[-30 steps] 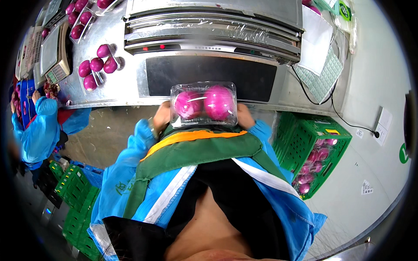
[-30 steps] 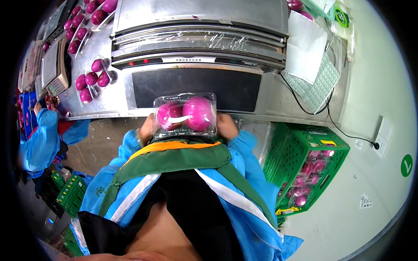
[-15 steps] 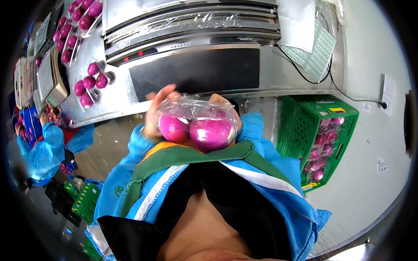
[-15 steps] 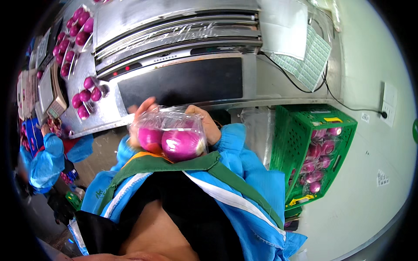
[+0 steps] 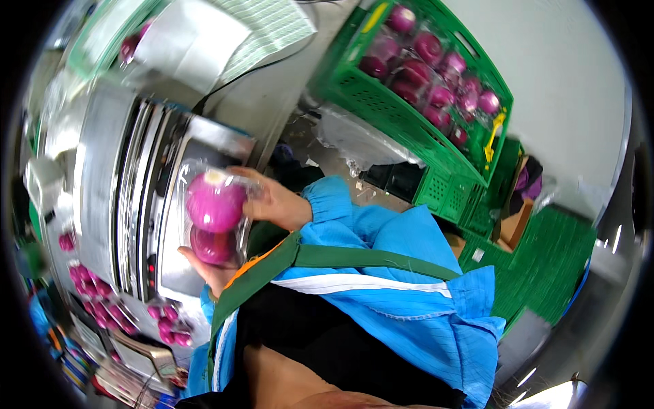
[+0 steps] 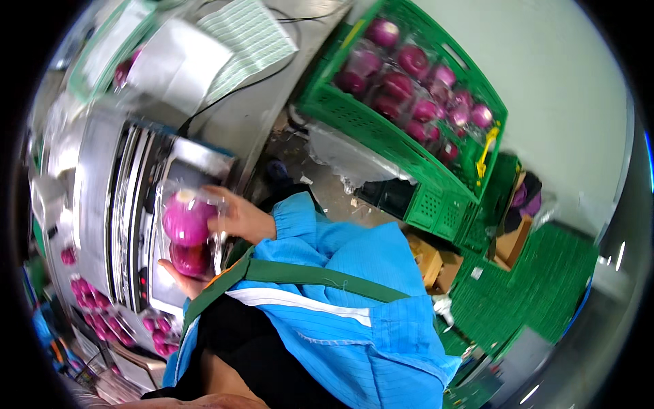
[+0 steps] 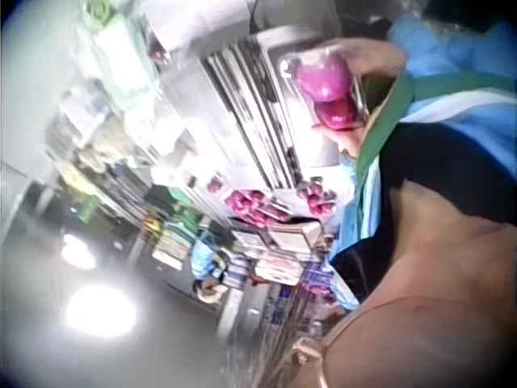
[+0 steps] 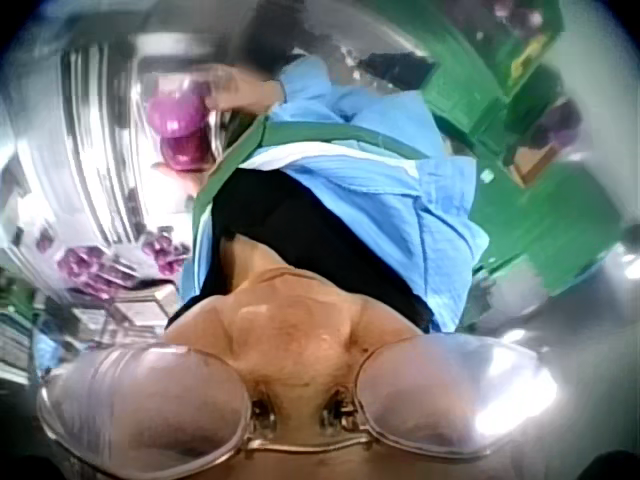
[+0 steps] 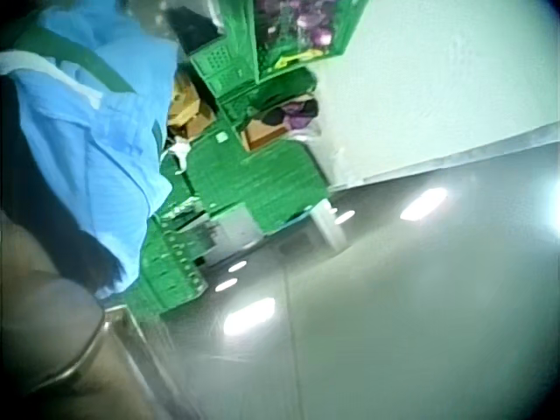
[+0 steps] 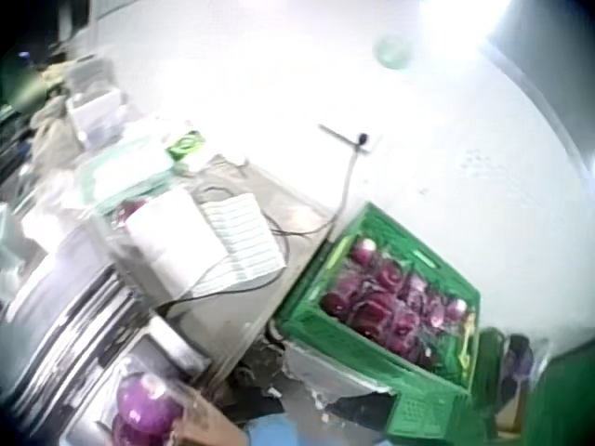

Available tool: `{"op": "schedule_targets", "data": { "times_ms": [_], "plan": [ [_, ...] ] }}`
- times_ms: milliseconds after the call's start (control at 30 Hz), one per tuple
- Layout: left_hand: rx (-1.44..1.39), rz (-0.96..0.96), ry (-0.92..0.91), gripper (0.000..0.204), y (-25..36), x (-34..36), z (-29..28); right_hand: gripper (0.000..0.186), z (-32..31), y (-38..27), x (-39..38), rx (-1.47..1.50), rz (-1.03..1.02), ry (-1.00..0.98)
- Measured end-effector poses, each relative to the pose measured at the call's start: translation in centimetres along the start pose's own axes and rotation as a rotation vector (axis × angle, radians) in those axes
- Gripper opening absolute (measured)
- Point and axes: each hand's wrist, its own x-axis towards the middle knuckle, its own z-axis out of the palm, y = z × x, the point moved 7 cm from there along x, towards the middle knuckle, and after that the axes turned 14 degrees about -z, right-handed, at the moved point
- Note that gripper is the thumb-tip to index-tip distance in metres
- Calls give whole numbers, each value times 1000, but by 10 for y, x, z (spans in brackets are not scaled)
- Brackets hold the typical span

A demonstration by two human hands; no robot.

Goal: The person repeatedly picks red onions from a green crate, places them into clear plastic bags on a metal table, and seals them using a vacuum sealer. After sealing, the person places the packaged onions back into the crate and applies a label to the package.

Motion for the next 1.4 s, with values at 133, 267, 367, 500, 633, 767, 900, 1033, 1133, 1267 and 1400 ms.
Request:
{"op": "schedule_targets", "data": {
  "times_ms": [133, 267, 367, 500, 633, 767, 900, 1033, 1133, 1267, 1400],
  "plan": [
    [564, 177, -715, 85, -35, 21, 92, 65, -76, -102, 9, 272, -295, 307],
    [937, -69, -925, 65, -95, -2, 187, 58, -194, -270, -77, -1, -714, 682],
    [1093, -118, -779, 56, -109, 25, 181, 64, -302, -370, -167, -274, -830, 858],
    [1053, -176, -554, 47, -111, 48, 169, 76, -437, -396, -297, -468, -630, 1336],
    [1091, -199, -473, 43, -112, 69, 162, 73, -545, -347, -361, -401, -230, 1446],
    [1118, -124, -405, 42, -100, 77, 158, 65, -582, -326, -292, -383, -83, 1337],
    [1081, 18, -492, 39, -79, 87, 135, 54, -475, -330, -242, -806, -218, 992],
    [943, 123, -359, 40, -42, 77, 78, 50, -371, -378, -165, -1646, -509, 1125],
    [666, 175, -276, 39, -14, 63, 26, 47, -251, -315, -20, -1576, -664, 728],
    [389, 450, 21, 33, 41, 18, -86, 44, -58, -93, 118, -1055, -418, 53],
    [108, 614, 506, 31, 75, -40, -249, 23, 219, 124, 62, -616, 167, -760]
  ]
}}
